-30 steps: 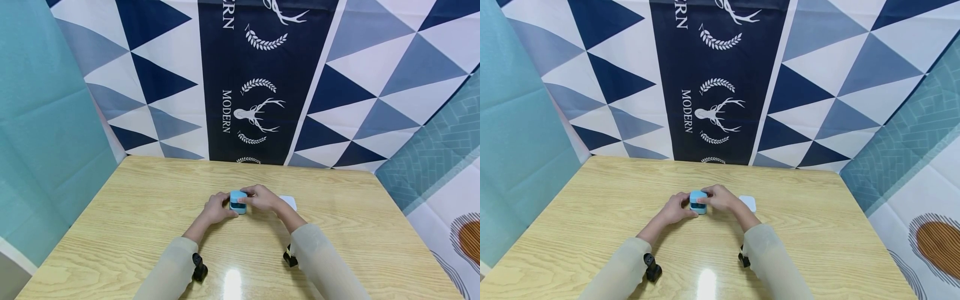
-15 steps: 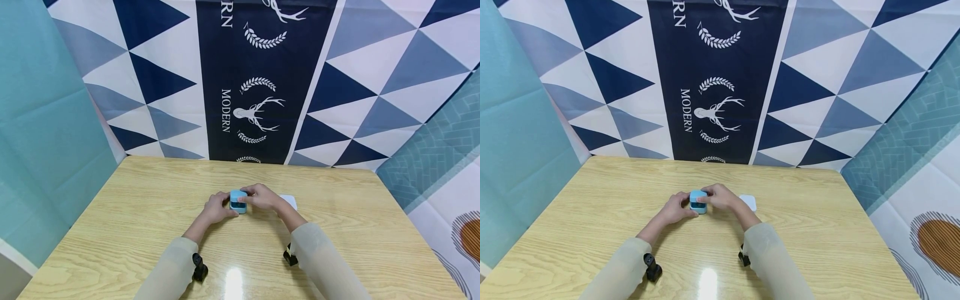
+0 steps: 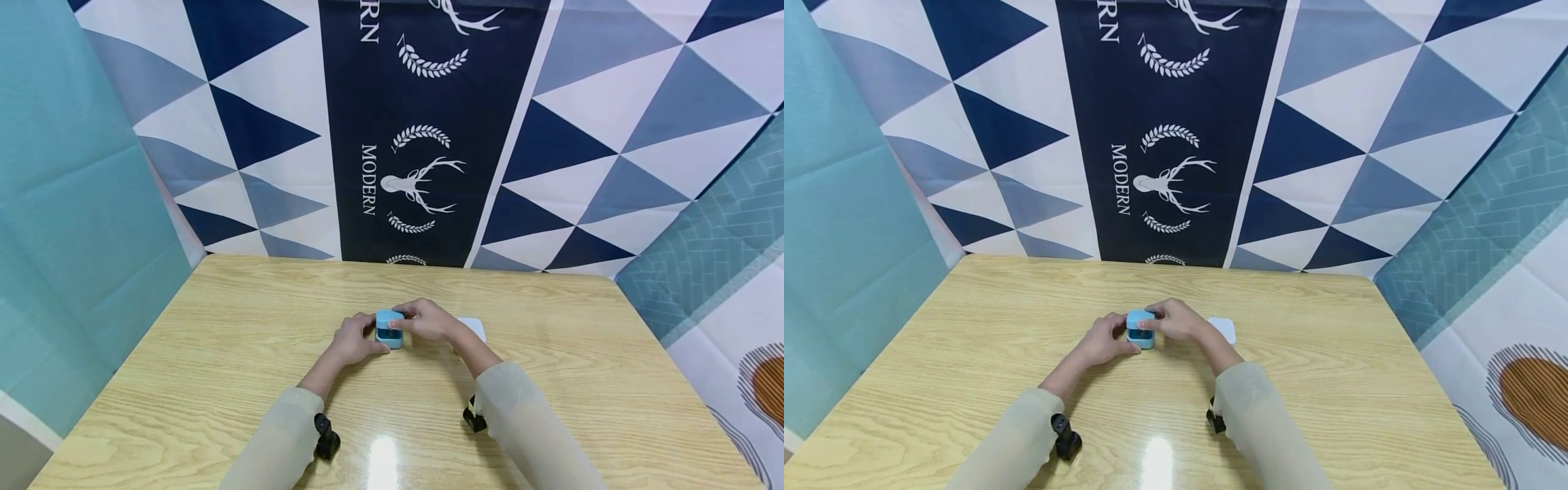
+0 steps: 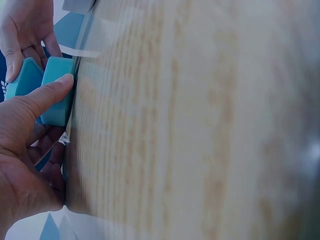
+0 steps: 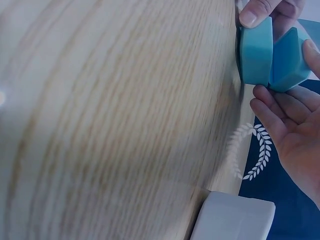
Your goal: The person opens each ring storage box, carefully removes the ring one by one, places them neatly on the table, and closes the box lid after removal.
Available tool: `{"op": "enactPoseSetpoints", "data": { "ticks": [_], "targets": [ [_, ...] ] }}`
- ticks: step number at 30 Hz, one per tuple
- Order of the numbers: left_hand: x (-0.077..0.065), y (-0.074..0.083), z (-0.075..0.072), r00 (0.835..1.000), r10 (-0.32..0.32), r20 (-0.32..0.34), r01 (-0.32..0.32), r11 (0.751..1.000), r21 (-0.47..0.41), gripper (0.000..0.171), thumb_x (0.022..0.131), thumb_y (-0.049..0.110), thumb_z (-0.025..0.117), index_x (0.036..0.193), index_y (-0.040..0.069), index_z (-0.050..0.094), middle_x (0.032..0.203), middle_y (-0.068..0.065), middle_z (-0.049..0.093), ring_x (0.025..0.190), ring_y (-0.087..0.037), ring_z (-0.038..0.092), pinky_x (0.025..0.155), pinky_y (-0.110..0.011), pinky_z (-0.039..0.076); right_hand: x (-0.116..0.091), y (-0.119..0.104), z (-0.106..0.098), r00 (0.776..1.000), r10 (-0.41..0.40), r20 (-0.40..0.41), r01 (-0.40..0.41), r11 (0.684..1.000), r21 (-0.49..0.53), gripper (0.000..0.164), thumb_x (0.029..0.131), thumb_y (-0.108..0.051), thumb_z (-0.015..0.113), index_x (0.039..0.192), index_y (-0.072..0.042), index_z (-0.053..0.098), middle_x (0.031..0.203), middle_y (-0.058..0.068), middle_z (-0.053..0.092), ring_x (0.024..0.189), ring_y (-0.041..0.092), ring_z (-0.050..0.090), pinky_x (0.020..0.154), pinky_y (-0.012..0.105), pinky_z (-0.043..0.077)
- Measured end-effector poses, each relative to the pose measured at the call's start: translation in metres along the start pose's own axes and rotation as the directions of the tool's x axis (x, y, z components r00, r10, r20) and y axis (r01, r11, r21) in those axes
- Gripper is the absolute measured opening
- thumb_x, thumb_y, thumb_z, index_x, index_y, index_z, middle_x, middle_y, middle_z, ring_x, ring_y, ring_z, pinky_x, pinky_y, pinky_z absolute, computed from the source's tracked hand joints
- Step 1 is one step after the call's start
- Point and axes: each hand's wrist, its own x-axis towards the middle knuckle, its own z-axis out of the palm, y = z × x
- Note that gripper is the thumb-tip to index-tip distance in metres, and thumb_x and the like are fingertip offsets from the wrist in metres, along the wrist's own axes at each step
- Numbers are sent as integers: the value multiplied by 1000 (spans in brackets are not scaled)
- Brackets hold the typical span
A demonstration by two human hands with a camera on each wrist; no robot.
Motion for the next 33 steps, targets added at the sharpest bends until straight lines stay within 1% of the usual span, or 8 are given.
{"op": "enactPoseSetpoints", "data": {
  "ticks": [15,25,33],
  "targets": [
    [-1,0,1,1000,2,-5,-2,1000,-3,71,75,31,79,134,5,51,126,-11,56,121,-34,44,99,-57,32,-2,-1,-1,1000,-1,-1,1,1000,27,52,89,-40,61,129,-7,57,124,6,62,111,18,57,97,42,43],
    [-2,0,1,1000,15,-9,-15,1000,2,71,74,30,79,133,4,51,122,-11,58,121,-34,46,98,-56,33,-1,0,-1,1000,-4,1,4,1000,7,51,89,-41,60,129,-8,57,124,6,62,111,18,57,97,41,43],
    [-2,1,0,1000,20,-11,-20,1000,1,70,75,30,79,134,4,51,121,-11,58,120,-33,47,98,-56,34,-1,0,-1,1000,-1,3,1,1000,12,51,90,-40,60,129,-8,57,124,6,62,113,19,57,98,42,43]
  ]
}}
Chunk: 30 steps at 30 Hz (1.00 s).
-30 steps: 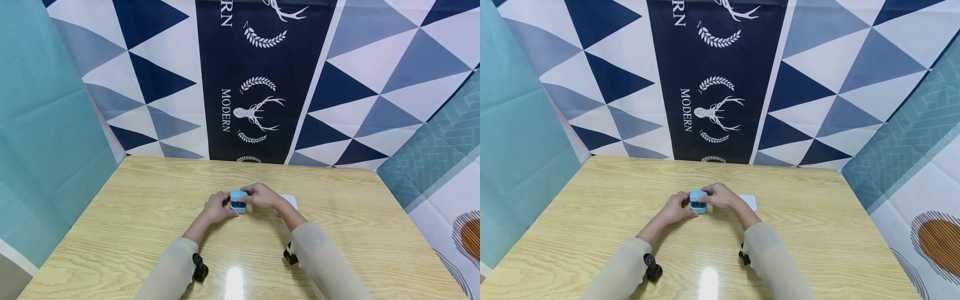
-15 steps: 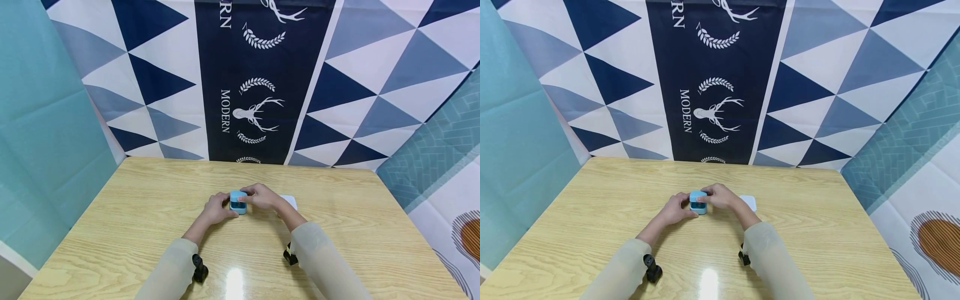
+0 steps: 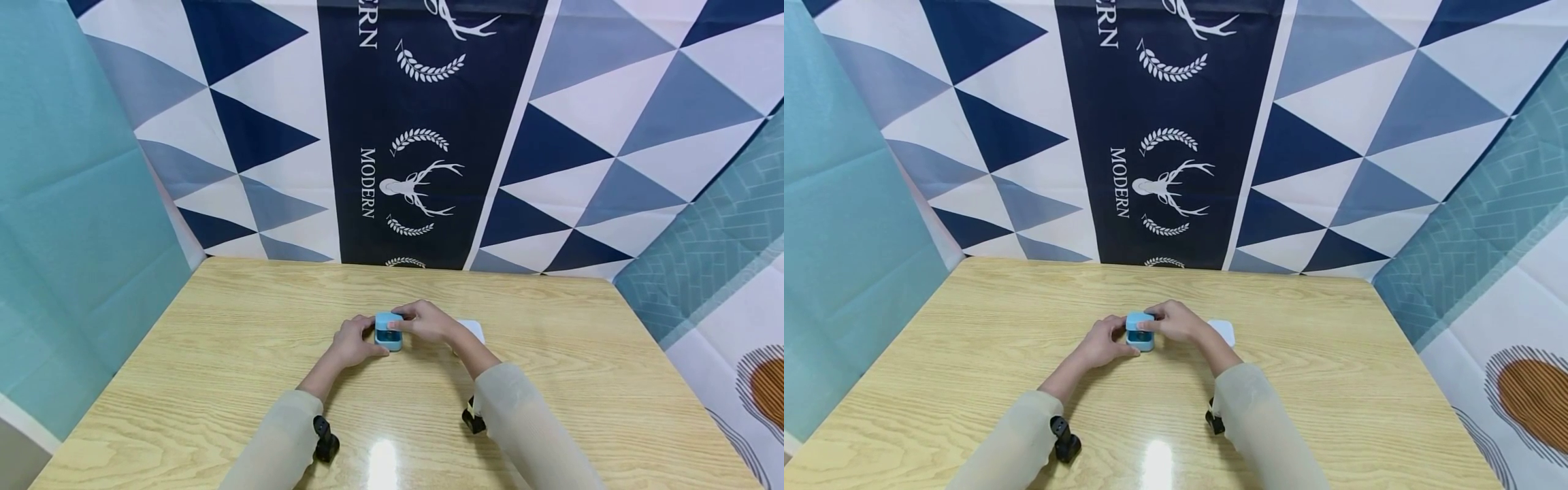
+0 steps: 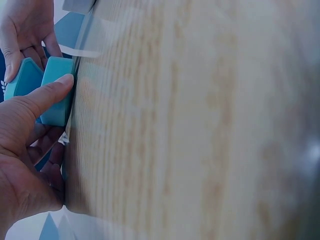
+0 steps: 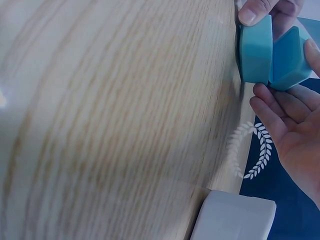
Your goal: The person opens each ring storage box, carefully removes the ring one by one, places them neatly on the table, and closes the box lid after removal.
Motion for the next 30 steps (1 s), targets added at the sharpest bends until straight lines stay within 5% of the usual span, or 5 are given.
{"op": "enactPoseSetpoints", "data": {
  "ticks": [30],
  "targets": [
    [-1,1,0,1000,-17,3,17,1000,-7,70,75,30,78,134,4,50,126,-11,56,122,-35,43,98,-57,31,1,-1,-2,1000,9,-3,-9,1000,12,49,89,-39,61,127,-8,59,126,7,61,120,22,53,102,43,40]
  ]
}}
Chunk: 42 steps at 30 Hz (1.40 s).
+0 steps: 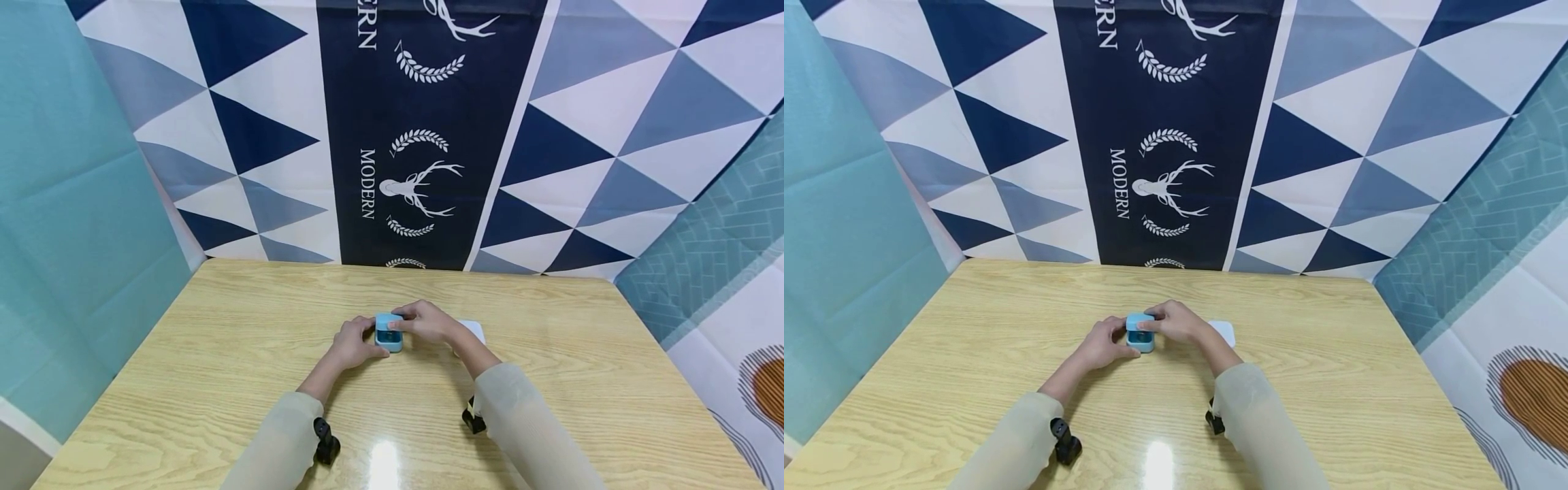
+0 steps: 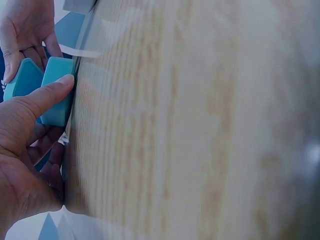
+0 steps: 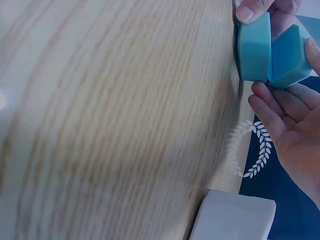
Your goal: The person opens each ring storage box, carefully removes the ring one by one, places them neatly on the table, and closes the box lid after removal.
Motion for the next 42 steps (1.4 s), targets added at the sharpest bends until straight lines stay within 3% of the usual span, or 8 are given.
{"op": "enactPoseSetpoints", "data": {
  "ticks": [42],
  "targets": [
    [2,-1,1,1000,-5,2,5,1000,12,71,75,30,79,134,4,50,126,-11,56,123,-34,43,99,-56,32,4,3,-2,1000,-26,12,27,999,-21,49,90,-38,59,127,-6,59,127,9,61,121,24,53,102,44,39]
  ]
}}
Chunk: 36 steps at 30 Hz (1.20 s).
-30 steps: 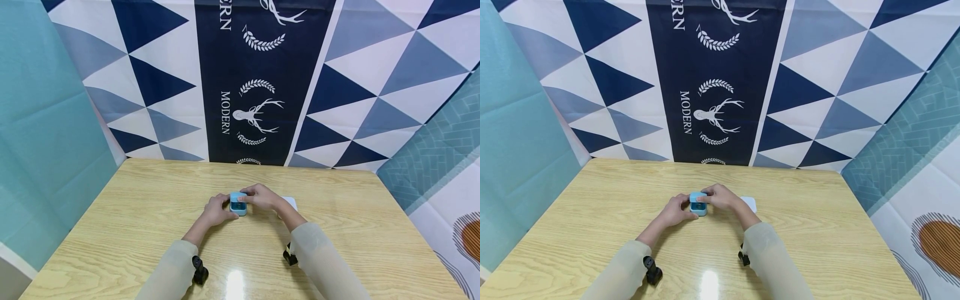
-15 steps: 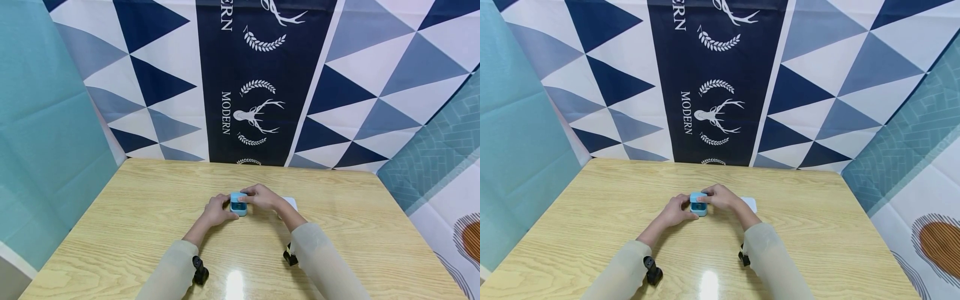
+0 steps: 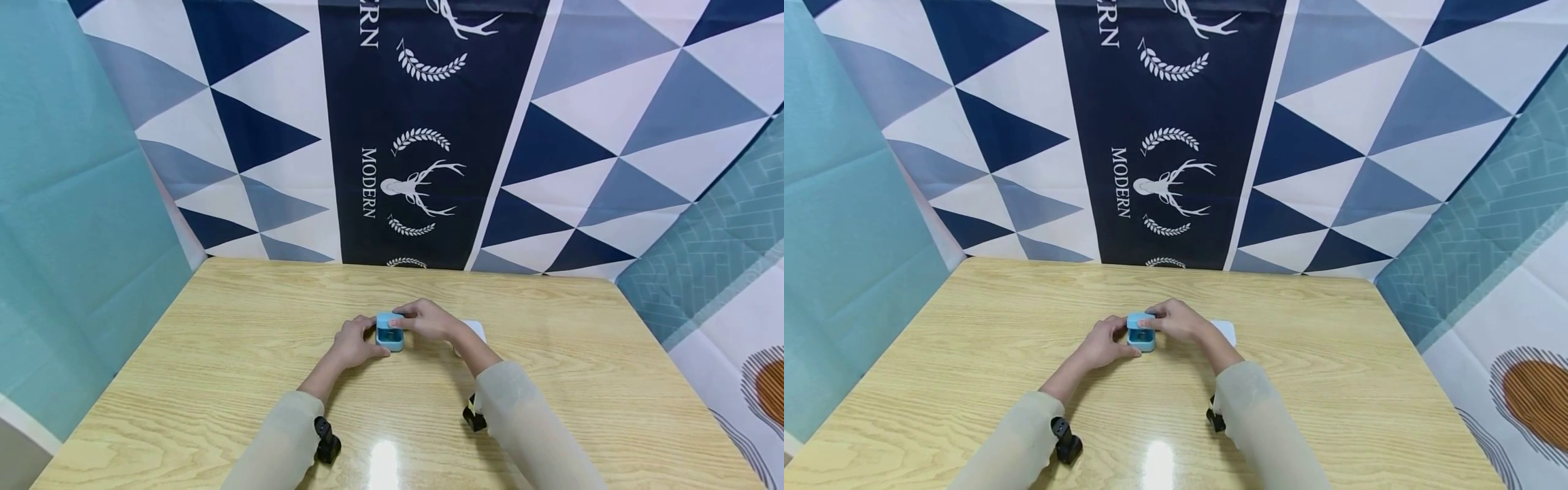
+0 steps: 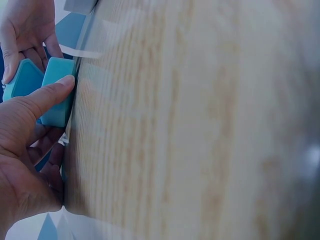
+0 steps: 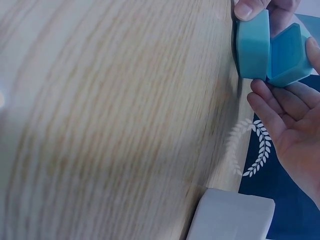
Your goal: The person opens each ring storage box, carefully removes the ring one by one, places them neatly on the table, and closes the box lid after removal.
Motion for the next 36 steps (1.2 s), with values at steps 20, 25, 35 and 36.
{"op": "enactPoseSetpoints", "data": {
  "ticks": [20,25,35,36],
  "targets": [
    [1,1,-1,1000,1,2,-1,1000,2,72,75,31,78,135,5,50,125,-11,56,121,-34,44,97,-55,33,1,1,-2,1000,14,0,-14,1000,4,49,90,-39,59,127,-7,59,126,8,61,122,23,53,104,43,38],
    [2,1,0,1000,2,1,-2,1000,5,71,75,32,78,135,4,50,126,-11,56,121,-34,44,98,-55,33,1,1,-3,1000,8,-2,-8,1000,1,49,90,-39,59,127,-7,59,126,8,61,121,24,53,103,43,39],
    [1,-1,0,1000,-3,4,3,1000,7,71,75,32,78,135,4,50,125,-11,56,122,-34,44,98,-55,32,0,2,0,1000,-2,-9,2,1000,17,48,90,-39,59,126,-8,60,127,8,61,122,24,53,104,43,38],
    [1,-1,1,1000,-3,4,3,1000,7,71,75,32,78,135,4,50,125,-11,56,122,-34,44,98,-55,33,0,2,0,1000,-4,-10,4,1000,20,48,90,-39,59,126,-7,60,127,8,61,122,24,53,104,43,39]
  ]
}}
